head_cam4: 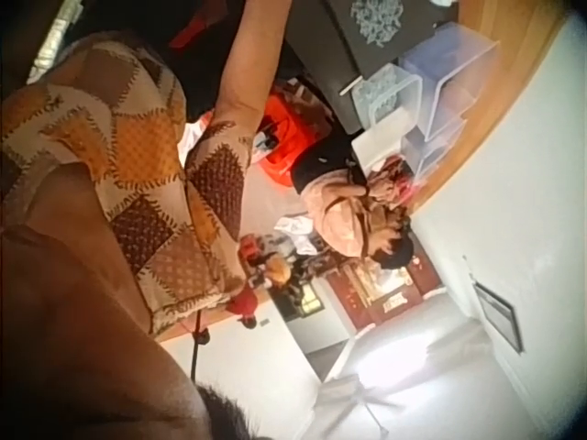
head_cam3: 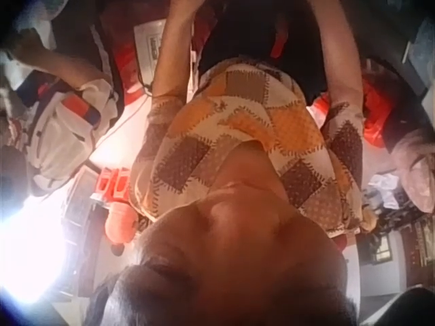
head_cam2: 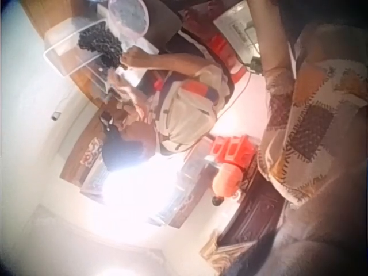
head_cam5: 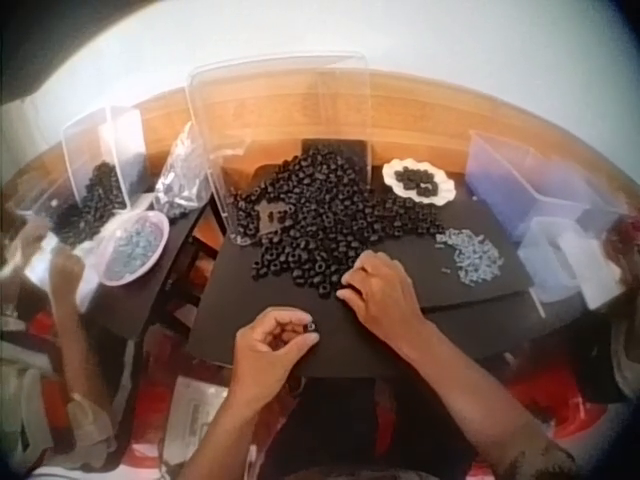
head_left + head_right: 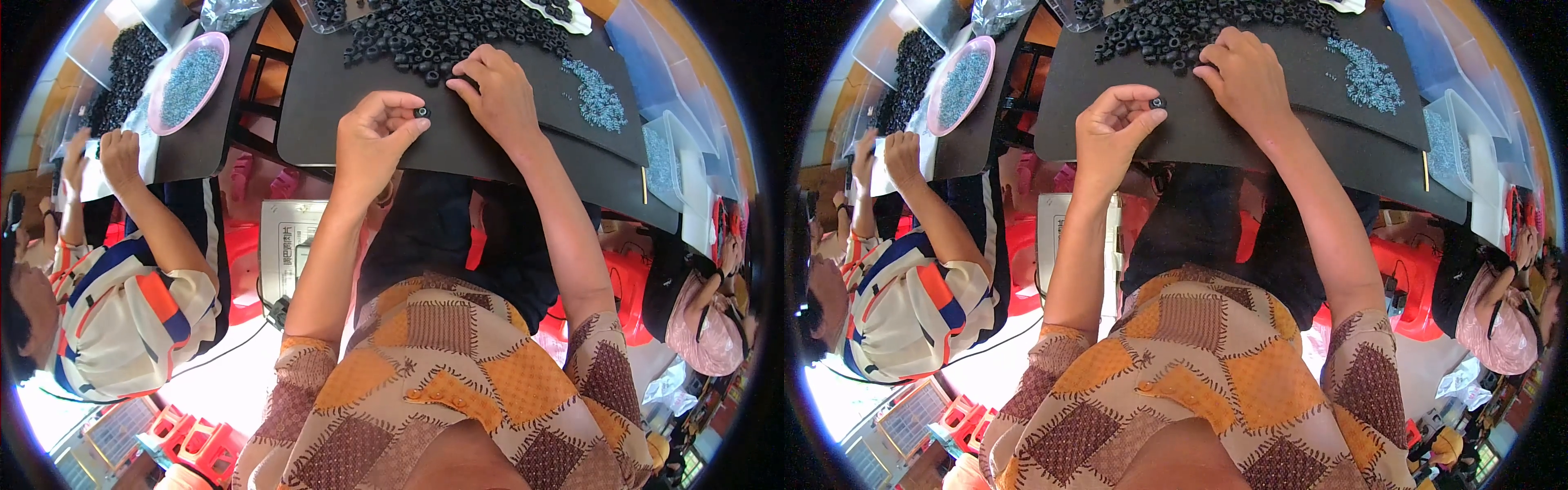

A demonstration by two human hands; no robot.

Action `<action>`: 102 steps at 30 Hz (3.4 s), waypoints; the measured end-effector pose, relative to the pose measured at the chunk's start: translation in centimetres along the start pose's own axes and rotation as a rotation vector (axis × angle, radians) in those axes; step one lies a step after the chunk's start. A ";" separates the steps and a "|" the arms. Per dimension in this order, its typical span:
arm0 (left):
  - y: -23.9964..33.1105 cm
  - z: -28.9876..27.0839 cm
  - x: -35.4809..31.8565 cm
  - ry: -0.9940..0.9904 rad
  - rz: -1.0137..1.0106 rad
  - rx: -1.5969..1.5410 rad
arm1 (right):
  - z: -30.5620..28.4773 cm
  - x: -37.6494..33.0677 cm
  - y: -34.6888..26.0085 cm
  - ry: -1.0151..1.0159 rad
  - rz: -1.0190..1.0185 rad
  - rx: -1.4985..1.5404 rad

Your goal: The person assembles small components by picking up pins and inserting them into black rubber pieces one by one by hand.

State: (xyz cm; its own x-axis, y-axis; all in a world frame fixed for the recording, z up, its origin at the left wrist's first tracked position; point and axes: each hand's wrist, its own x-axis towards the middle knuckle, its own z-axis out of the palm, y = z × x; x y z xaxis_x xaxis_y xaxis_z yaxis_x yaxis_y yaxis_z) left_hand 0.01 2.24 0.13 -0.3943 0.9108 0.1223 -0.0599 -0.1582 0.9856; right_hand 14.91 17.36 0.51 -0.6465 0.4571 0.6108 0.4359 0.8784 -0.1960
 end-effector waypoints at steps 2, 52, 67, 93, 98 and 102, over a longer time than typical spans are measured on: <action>0.1 0.0 0.1 -0.004 -0.008 -0.017 | 0.1 0.1 0.1 -0.017 -0.004 0.009; 0.6 0.5 -0.5 -0.076 0.028 0.139 | -4.8 -2.0 -4.7 -0.295 0.322 0.673; 0.4 0.3 -0.7 -0.126 -0.012 -0.025 | -3.7 -3.8 -4.5 -0.275 0.585 1.111; 0.0 0.8 -1.2 -0.114 0.018 -0.155 | -3.2 -4.6 -4.9 -0.230 0.610 1.075; 0.4 0.9 -1.1 -0.122 0.000 -0.104 | -2.8 -4.8 -4.5 -0.221 0.566 1.060; 0.7 0.9 -0.9 -0.149 0.009 0.003 | -3.3 -4.3 -4.4 -0.282 0.565 1.014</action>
State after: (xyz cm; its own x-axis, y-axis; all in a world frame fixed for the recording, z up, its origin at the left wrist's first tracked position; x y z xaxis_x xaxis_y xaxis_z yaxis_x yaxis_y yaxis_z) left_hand 1.16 1.64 0.86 -0.2538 0.9561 0.1465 -0.0545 -0.1653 0.9847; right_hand 17.86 11.03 1.30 -0.6920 0.7176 0.0787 0.0918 0.1956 -0.9764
